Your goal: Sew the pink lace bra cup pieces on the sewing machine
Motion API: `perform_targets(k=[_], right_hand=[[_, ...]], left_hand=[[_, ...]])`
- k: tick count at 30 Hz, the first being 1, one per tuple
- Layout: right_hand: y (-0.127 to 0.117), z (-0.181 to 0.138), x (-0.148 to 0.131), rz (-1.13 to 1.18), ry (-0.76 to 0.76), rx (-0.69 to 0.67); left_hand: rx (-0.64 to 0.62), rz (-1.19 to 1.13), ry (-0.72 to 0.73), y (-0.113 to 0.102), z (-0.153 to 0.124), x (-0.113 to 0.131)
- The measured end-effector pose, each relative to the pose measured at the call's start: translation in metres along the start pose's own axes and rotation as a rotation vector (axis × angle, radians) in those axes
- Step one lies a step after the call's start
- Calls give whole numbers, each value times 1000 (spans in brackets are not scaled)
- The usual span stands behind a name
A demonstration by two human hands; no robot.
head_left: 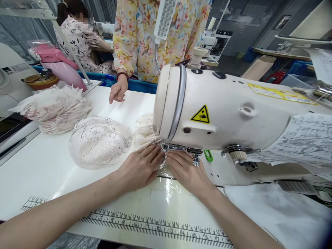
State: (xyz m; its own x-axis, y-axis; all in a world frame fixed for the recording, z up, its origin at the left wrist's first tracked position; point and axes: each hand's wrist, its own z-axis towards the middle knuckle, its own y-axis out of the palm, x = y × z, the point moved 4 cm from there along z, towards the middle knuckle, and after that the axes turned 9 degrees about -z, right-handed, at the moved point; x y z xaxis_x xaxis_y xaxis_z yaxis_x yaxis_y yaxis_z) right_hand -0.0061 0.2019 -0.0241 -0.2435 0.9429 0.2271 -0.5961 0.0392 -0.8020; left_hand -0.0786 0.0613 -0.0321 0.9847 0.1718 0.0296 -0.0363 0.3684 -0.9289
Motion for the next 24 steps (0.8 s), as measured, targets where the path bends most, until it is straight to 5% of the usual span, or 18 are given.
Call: perform_targets(k=[13,24], right_hand=[[2,-1,7,-86,33,-80],[0,0,0,-44,-48,-32]], left_hand=[[1,-7,-7,2,2,1],[-1,-27,170,-1,-3,-3]])
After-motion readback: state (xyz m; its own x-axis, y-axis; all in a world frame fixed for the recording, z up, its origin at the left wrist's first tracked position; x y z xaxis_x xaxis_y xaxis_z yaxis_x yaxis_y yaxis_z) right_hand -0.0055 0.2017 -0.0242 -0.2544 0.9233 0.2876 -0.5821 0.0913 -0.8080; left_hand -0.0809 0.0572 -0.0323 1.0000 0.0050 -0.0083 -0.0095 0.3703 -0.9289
